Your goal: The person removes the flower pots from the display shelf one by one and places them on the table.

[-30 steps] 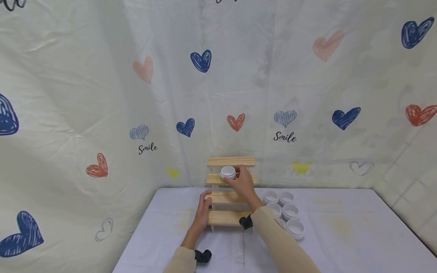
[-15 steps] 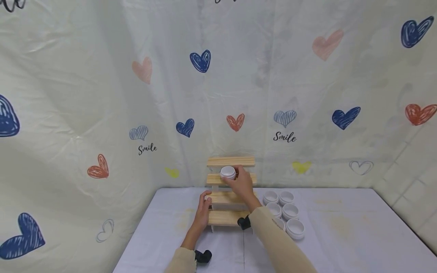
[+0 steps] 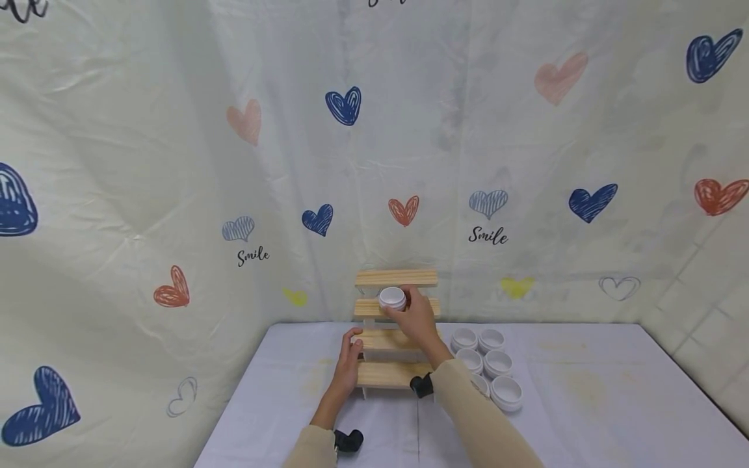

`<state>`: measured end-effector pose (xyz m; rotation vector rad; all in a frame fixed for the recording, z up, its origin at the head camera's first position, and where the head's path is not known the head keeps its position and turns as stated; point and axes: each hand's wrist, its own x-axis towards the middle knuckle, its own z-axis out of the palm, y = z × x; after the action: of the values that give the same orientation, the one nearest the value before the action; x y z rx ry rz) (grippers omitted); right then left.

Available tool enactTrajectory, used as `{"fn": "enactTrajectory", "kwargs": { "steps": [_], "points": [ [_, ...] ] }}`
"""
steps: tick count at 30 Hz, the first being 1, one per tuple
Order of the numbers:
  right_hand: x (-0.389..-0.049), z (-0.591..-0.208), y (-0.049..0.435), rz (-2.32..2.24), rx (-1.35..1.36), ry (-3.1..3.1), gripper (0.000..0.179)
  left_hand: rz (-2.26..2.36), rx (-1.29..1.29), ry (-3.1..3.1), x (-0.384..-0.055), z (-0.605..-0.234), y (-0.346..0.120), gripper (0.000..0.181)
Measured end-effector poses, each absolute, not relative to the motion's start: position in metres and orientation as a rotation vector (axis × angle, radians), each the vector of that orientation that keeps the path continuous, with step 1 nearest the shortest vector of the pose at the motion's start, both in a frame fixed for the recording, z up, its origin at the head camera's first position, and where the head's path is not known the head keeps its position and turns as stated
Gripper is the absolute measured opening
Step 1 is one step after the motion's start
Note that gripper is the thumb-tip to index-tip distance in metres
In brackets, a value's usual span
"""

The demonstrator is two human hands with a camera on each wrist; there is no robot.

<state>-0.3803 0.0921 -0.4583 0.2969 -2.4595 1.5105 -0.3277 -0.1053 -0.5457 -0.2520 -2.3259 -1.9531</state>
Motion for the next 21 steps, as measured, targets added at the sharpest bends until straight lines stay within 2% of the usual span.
{"fn": "enactTrajectory", "kwargs": {
  "steps": [9, 21],
  "points": [
    [-0.3738, -0.4561, 0.094, 1.527, 0.32, -2.447, 0.058, -1.956, -0.296, -2.302, -0.3292, -0.5511, -0.1059, 0.039],
    [-0.3732, -0.459, 0.0956, 1.515, 0.34, -2.454, 0.059, -1.958, -0.293, -2.297, -0.3291, -0.5502, -0.1055, 0.043]
  ]
}}
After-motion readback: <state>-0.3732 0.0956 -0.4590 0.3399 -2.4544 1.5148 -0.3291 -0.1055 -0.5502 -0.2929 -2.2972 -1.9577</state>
